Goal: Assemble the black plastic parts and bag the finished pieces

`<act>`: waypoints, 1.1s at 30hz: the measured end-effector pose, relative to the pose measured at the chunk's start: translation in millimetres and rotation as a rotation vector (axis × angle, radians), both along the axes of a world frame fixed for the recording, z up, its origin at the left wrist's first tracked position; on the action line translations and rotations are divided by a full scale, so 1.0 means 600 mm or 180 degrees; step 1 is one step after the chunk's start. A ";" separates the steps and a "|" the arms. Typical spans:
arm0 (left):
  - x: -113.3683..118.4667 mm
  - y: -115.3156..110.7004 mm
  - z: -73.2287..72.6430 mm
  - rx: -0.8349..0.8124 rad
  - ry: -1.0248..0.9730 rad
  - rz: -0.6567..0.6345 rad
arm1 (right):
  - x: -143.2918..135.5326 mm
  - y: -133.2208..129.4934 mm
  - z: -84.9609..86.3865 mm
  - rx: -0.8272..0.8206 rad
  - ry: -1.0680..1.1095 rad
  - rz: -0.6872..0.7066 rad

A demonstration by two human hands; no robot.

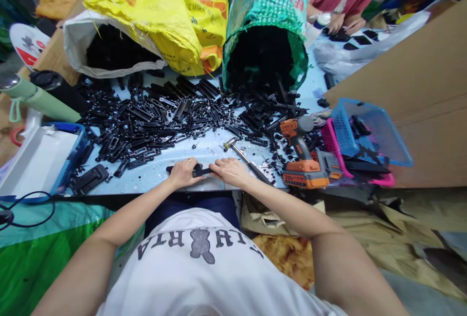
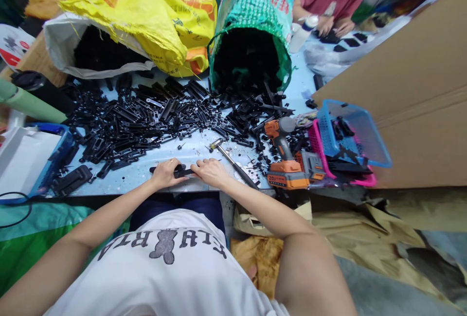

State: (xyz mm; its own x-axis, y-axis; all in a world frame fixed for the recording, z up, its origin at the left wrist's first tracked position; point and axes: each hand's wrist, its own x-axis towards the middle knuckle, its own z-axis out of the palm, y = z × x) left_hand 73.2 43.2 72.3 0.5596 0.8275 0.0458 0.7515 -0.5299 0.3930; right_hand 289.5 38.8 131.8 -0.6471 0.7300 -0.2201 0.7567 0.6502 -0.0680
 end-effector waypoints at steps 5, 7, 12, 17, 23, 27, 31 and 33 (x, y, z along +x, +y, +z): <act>0.014 0.046 0.008 -0.0045 -0.0024 -0.0010 | 0.034 0.040 -0.028 -0.0062 0.0097 -0.0314; 0.025 0.081 0.009 0.0072 0.0027 0.0440 | 0.043 0.062 -0.036 0.0326 -0.0002 -0.0849; 0.031 0.134 0.014 -0.0065 0.0208 0.0781 | 0.033 0.094 -0.055 0.0501 -0.0418 -0.1271; -0.060 0.076 0.022 0.0054 -0.0480 0.1178 | 0.024 0.086 -0.074 0.0468 -0.0480 -0.1084; -0.147 -0.015 0.023 -0.0027 -0.0496 0.1233 | 0.021 0.079 -0.075 0.0396 -0.0334 -0.0786; -0.129 -0.027 0.049 0.0052 0.0209 0.0971 | 0.014 0.075 -0.060 0.0173 0.0359 -0.1017; -0.103 -0.022 0.085 0.0075 0.0785 0.0502 | 0.006 0.065 -0.043 -0.0137 0.1546 -0.0917; -0.096 -0.019 0.089 0.0097 0.0925 0.0306 | 0.000 0.060 -0.036 -0.0251 0.1888 -0.0847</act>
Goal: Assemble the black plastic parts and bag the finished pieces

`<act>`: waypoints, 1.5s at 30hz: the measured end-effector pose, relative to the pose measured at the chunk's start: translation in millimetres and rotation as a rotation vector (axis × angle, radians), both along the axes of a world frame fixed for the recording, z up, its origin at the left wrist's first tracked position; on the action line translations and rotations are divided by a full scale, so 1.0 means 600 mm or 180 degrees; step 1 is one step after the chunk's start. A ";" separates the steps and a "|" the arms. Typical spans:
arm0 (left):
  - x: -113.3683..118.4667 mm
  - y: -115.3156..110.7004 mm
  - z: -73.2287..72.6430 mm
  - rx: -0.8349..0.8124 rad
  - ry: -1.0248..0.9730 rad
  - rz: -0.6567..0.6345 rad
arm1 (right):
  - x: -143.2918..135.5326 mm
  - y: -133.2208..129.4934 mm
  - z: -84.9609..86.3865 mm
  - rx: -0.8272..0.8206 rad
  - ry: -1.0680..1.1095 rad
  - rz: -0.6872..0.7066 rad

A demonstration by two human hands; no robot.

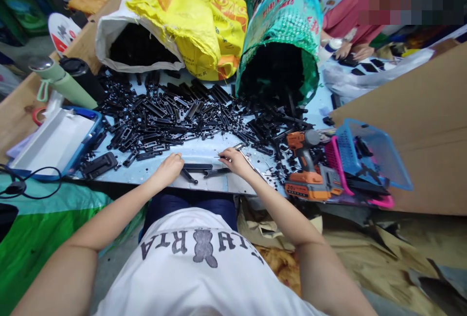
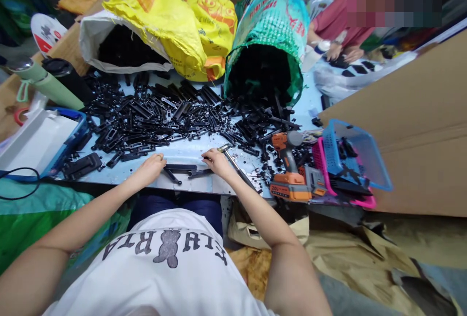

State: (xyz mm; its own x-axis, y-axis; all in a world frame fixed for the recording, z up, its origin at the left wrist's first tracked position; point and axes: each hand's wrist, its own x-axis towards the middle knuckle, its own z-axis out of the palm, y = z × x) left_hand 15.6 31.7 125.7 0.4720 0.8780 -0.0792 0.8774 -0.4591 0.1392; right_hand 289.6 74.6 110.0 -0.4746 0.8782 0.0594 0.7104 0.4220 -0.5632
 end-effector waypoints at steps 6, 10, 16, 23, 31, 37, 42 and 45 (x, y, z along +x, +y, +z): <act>-0.008 -0.012 -0.055 0.0677 -0.0601 0.0114 | -0.023 -0.011 0.009 -0.0236 0.0158 0.0172; -0.018 -0.024 -0.083 0.1118 -0.0921 -0.0249 | -0.042 -0.013 0.018 -0.0095 -0.0395 0.0500; -0.020 -0.022 -0.083 0.1327 -0.0981 -0.0423 | -0.067 -0.018 0.025 0.0130 -0.1245 0.1102; -0.029 -0.008 -0.096 0.1250 -0.1351 -0.0405 | -0.045 -0.038 -0.018 0.0426 -0.0817 0.0782; -0.010 -0.056 -0.078 0.1447 -0.1112 0.0424 | -0.013 -0.061 -0.058 0.0931 -0.0128 0.0702; 0.068 -0.106 -0.077 -0.0128 -0.0453 0.1865 | -0.132 -0.046 -0.049 0.0953 0.0080 0.1383; 0.103 -0.084 -0.083 -0.0730 -0.0330 0.2294 | -0.168 -0.040 -0.072 0.0621 -0.0120 0.1416; 0.089 -0.083 -0.089 -0.0606 -0.0378 0.2122 | -0.162 -0.043 -0.076 0.0528 -0.0184 0.1231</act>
